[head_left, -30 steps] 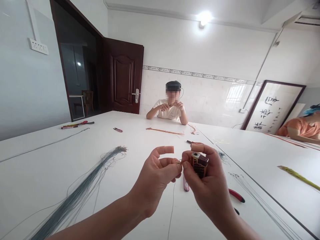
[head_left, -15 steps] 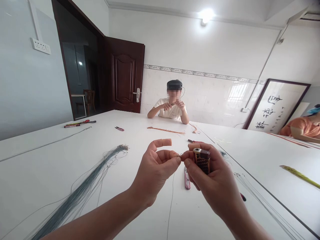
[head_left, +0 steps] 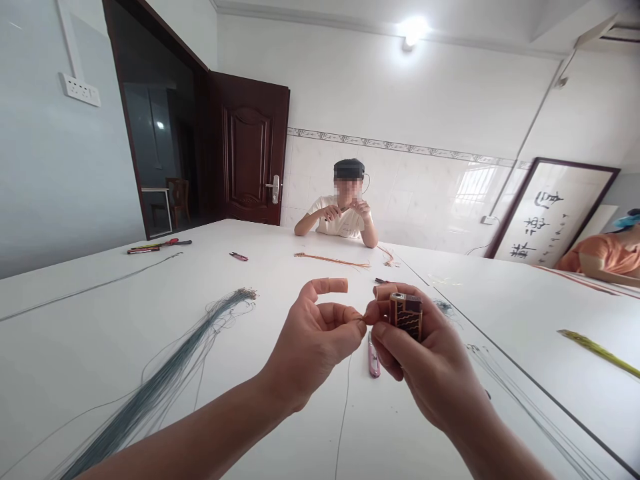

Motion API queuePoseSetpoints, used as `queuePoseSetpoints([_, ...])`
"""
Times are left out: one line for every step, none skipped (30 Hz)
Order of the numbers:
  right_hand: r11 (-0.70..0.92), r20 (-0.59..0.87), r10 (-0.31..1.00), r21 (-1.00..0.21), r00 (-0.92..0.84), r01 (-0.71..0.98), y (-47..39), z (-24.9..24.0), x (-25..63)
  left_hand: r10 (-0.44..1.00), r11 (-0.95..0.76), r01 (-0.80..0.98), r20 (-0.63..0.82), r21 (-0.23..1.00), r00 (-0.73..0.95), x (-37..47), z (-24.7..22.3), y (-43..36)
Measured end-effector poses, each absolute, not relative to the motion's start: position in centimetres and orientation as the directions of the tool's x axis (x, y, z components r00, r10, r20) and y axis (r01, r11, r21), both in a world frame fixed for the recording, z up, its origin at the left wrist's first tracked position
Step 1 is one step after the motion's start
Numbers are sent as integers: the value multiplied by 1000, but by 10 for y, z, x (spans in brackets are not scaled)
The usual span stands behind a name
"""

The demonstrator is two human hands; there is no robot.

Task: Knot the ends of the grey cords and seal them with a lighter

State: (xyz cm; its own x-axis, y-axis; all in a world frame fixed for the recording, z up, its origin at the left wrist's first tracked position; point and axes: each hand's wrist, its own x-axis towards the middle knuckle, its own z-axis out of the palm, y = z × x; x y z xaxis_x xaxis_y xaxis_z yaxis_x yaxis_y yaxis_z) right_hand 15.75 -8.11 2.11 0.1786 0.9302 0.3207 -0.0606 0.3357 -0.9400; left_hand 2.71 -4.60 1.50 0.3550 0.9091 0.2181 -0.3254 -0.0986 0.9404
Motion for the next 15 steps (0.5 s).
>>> queuePoseSetpoints([330, 315, 935, -941, 164, -70, -81, 21, 158, 910, -88, -327, 209, 941, 359, 28, 15, -46])
queuePoseSetpoints([322, 309, 939, -944, 150, -76, -80, 22, 160, 911, -75, -327, 198, 942, 361, 28, 15, -46])
queuePoseSetpoints([315, 303, 944, -946, 134, -81, -79, 21, 161, 913, -60, -323, 183, 944, 364, 28, 15, -46])
queuePoseSetpoints([309, 299, 948, -947, 113, -84, -78, 21, 163, 915, -43, -315, 165, 948, 369, 28, 15, -46])
queuePoseSetpoints([310, 304, 949, -947, 85, -80, -77, 20, 165, 915, -25, -305, 144, 952, 376, 29, 15, -46])
queuePoseSetpoints([322, 319, 946, -945, 56, -63, -75, 19, 167, 914, -6, -296, 126, 955, 386, 29, 15, -46])
queuePoseSetpoints([345, 344, 939, -938, 29, -36, -74, 18, 169, 910, 10, -289, 111, 957, 400, 29, 15, -46])
queuePoseSetpoints([375, 375, 927, -927, 7, -3, -72, 16, 171, 905, 25, -285, 99, 958, 413, 29, 16, -47])
queuePoseSetpoints([405, 405, 914, -914, -6, 33, -71, 15, 172, 901, 40, -282, 87, 959, 424, 29, 16, -47])
queuePoseSetpoints([433, 433, 901, -899, -11, 72, -70, 13, 173, 900, 53, -278, 75, 959, 430, 29, 17, -47])
queuePoseSetpoints([454, 456, 890, -885, -14, 105, -69, 12, 174, 901, 65, -274, 62, 960, 430, 29, 17, -47])
queuePoseSetpoints([468, 471, 882, -873, -16, 133, -68, 11, 175, 902, 75, -270, 50, 960, 428, 28, 18, -47])
queuePoseSetpoints([478, 480, 877, -865, -22, 156, -68, 10, 175, 904, 87, -269, 37, 959, 425, 28, 18, -46])
queuePoseSetpoints([486, 489, 872, -856, -29, 175, -68, 10, 176, 905, 101, -273, 26, 957, 424, 28, 19, -46])
queuePoseSetpoints([494, 498, 867, -848, -35, 192, -68, 10, 176, 904, 115, -277, 15, 954, 427, 27, 19, -45])
